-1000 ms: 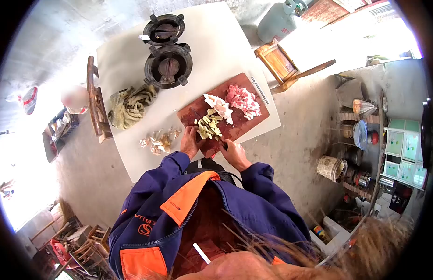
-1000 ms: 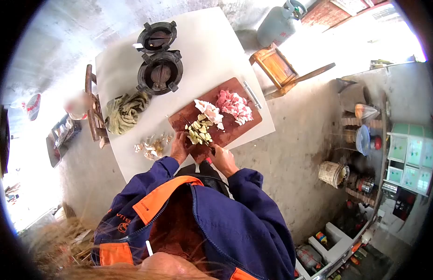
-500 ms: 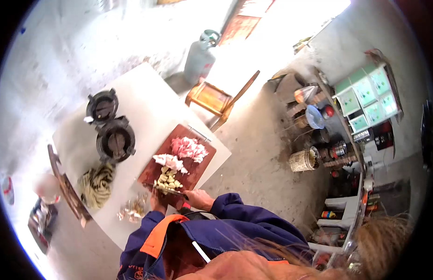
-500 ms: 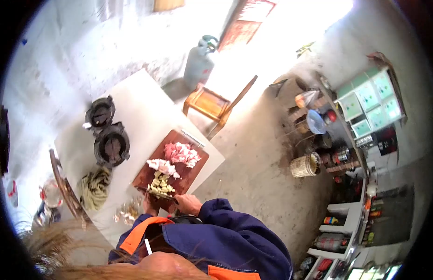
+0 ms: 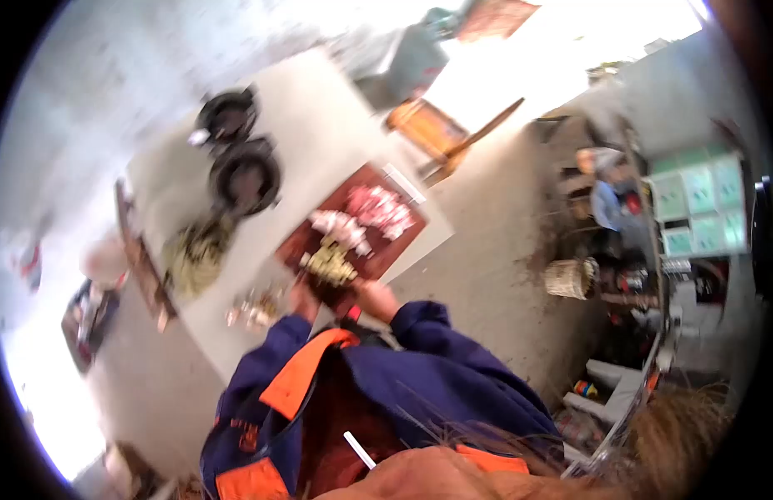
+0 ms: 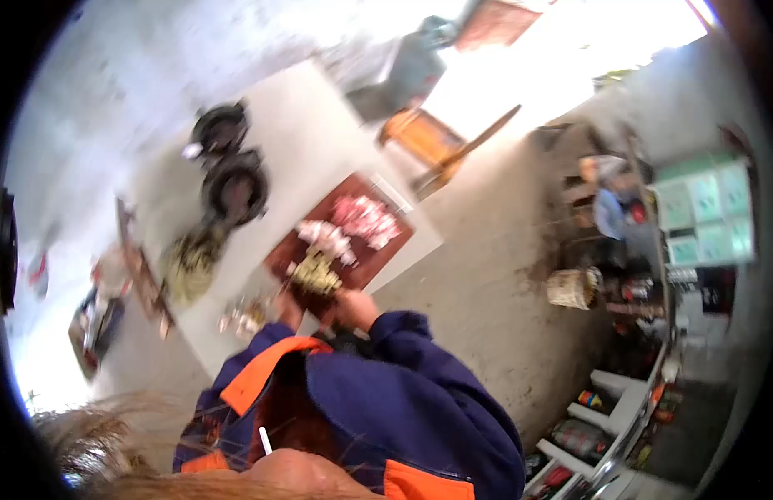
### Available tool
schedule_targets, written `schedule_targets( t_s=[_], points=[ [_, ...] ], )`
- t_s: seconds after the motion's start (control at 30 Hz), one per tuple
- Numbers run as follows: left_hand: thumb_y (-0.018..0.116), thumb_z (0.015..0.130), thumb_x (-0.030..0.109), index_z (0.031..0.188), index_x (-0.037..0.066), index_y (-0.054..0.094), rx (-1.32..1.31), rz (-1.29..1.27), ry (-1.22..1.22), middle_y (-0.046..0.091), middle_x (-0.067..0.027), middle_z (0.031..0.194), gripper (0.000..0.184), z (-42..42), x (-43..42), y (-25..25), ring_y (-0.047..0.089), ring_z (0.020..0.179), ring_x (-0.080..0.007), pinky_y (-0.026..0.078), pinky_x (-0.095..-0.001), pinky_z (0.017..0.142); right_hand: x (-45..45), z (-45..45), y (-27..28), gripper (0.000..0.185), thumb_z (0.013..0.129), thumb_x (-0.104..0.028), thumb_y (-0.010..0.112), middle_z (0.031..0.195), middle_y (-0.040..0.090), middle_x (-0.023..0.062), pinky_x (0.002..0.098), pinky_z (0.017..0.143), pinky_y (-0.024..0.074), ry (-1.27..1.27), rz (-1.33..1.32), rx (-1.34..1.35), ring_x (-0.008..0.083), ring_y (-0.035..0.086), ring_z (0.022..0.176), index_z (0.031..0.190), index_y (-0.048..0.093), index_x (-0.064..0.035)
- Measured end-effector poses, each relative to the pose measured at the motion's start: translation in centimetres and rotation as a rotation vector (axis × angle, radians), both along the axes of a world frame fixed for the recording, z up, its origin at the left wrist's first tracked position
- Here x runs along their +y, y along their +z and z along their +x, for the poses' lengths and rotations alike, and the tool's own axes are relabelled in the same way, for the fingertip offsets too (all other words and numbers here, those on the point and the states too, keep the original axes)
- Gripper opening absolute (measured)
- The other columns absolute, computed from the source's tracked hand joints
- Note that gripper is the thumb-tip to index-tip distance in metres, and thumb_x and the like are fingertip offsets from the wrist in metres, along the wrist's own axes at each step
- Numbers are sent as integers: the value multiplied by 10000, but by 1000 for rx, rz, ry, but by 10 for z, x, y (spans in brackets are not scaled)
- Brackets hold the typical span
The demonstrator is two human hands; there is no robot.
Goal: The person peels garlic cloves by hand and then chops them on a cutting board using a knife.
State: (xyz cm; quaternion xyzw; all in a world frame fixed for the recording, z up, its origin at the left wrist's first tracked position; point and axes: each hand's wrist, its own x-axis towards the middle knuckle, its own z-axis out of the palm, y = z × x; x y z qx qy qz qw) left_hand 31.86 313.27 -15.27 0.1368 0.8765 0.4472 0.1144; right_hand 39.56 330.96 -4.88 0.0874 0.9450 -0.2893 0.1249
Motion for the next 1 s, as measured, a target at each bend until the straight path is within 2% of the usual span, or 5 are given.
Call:
schedule_targets(
  t_s=[0.03, 0.17, 0.3, 0.47, 1.0],
  points=[
    [625, 756, 204, 1073, 51, 555, 178, -53, -36, 577, -165, 1012, 359, -3, -1, 1, 569, 882, -319, 466, -368, 766, -1, -4, 4, 222, 775, -245, 550, 743, 615, 186, 466, 580, 484, -54, -68, -85, 380, 602, 685, 909, 595, -73],
    [636, 718, 191, 892, 112, 589, 29, -19, 41, 588, -100, 880, 196, -4, 8, 33, 586, 758, -324, 472, -400, 617, -2, -2, 35, 230, 785, -248, 551, 734, 605, 222, 476, 618, 463, -20, -59, -102, 393, 593, 716, 876, 564, -37],
    [613, 725, 177, 933, 109, 589, 202, -40, 45, 594, -101, 885, 220, -6, 13, 33, 588, 772, -321, 474, -402, 634, -5, -1, 29, 233, 779, -242, 584, 694, 601, 207, 468, 601, 465, 9, -3, -133, 381, 594, 687, 878, 562, -32],
    [597, 740, 149, 883, 94, 607, 82, 57, 137, 598, -111, 852, 153, -5, 16, 41, 587, 779, -333, 475, -390, 653, -10, -11, -2, 233, 775, -237, 586, 708, 604, 205, 477, 594, 459, 11, 12, -113, 391, 590, 694, 866, 554, -25],
    [622, 720, 150, 792, 90, 594, 83, 38, 112, 595, -113, 813, 98, -1, 12, 41, 589, 733, -338, 472, -398, 621, -15, -20, 8, 253, 777, -230, 569, 715, 606, 204, 473, 615, 457, -5, -54, -150, 392, 590, 712, 929, 582, -29]
  ],
)
